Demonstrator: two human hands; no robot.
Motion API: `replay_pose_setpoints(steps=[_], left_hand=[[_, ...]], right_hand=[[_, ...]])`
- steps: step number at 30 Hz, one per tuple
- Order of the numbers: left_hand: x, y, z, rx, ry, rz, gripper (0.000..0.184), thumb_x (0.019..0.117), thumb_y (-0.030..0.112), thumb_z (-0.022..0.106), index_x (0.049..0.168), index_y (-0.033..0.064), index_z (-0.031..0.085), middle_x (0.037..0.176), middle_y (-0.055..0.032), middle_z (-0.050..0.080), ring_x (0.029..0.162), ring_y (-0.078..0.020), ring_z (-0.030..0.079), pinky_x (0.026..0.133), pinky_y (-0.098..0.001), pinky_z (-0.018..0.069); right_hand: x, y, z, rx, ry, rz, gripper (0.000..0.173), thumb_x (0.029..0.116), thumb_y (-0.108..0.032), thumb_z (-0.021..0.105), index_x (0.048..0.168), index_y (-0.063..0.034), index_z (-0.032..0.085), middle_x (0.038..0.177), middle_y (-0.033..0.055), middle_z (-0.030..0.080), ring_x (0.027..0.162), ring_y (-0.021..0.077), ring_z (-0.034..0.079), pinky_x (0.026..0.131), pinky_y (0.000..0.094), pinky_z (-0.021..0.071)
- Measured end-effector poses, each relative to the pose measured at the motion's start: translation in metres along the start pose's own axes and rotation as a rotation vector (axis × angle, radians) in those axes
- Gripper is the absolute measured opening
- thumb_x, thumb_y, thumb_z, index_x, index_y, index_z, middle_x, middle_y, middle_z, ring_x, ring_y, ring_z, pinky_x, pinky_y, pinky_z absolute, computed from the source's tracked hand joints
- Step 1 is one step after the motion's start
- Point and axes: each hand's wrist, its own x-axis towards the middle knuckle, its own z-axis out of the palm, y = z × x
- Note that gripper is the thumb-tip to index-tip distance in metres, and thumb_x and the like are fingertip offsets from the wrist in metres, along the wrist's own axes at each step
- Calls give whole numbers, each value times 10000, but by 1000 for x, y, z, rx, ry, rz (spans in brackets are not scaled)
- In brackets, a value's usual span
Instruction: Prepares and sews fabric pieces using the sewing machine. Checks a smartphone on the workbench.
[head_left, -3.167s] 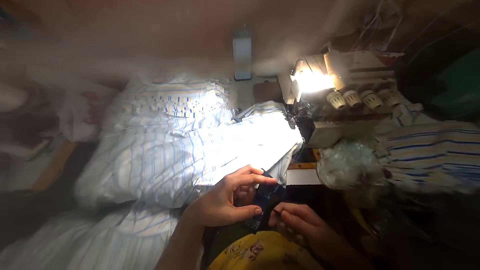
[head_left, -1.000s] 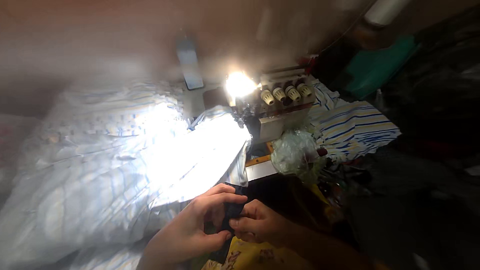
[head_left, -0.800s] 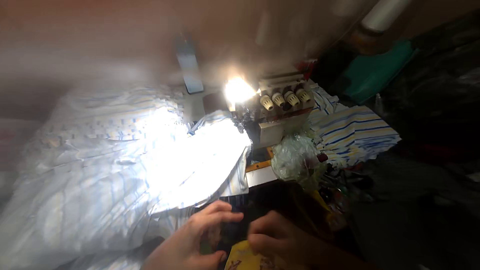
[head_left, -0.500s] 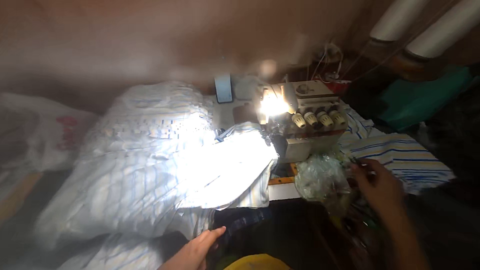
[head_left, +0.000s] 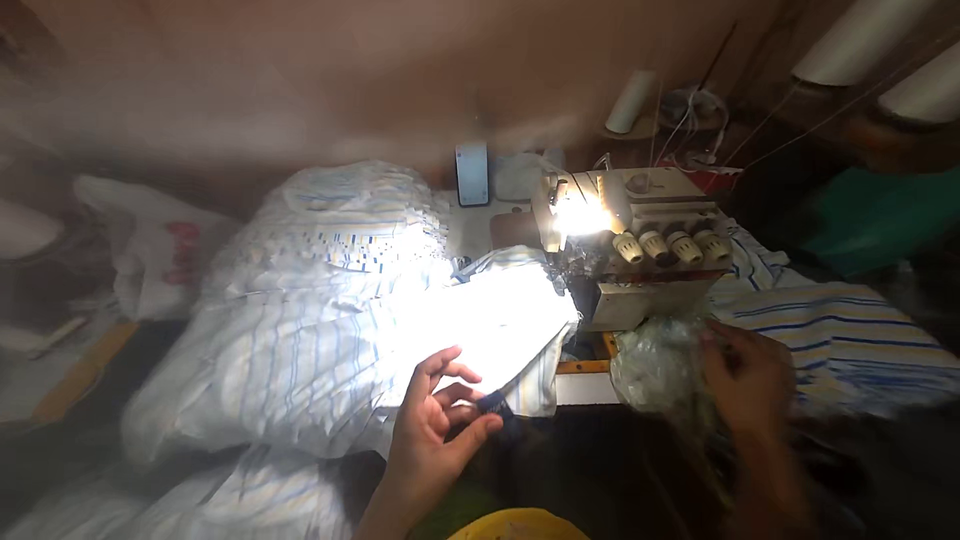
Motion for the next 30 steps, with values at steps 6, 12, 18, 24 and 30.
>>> replay_pose_setpoints(steps=[6,12,18,24,30], left_hand=[[11,-11,28,-81,107,60,712,775,7,822,1326,27,371,1227,11,579,953,-71,712,773,-258,650],[2,-18,44,-130,160,168,609,868,72,778,1335,125,390,1283,51,567,954,-42,705,797,-218,634],[-5,-19,36,-284,96,162,525,948,115,696,1382,187,410,1336,69,559,1001,-38,679,836,-206,602],[0,-18,22,-469,-129,-110,597,863,148,790,1317,82,408,1286,18,587,923,-45,691,798,-233,614],[-5,-18,20,-468,-140,-266,453,849,178,800,1202,97,527,1138,37,669,937,-43,693,843,-236,598]], right_hand=[[-49,-82,1,534,33,-326,241,1075,-306,516,1118,-101,636,1127,-22,642,1112,-14,583,953,146,467],[-96,-142,36,1338,-505,54,174,978,-161,638,1126,-207,717,1069,-136,720,992,-46,654,876,164,550],[-81,-145,39,1274,-446,-198,142,1005,-211,629,1098,-181,732,1119,-85,660,1104,-12,600,938,144,511],[-68,-145,36,1300,-545,-267,86,955,-231,708,958,-146,693,1164,-32,711,1155,55,620,999,221,500],[-67,-145,35,1401,-624,-234,66,936,-155,710,950,-117,659,958,-28,700,1022,43,658,930,222,534]])
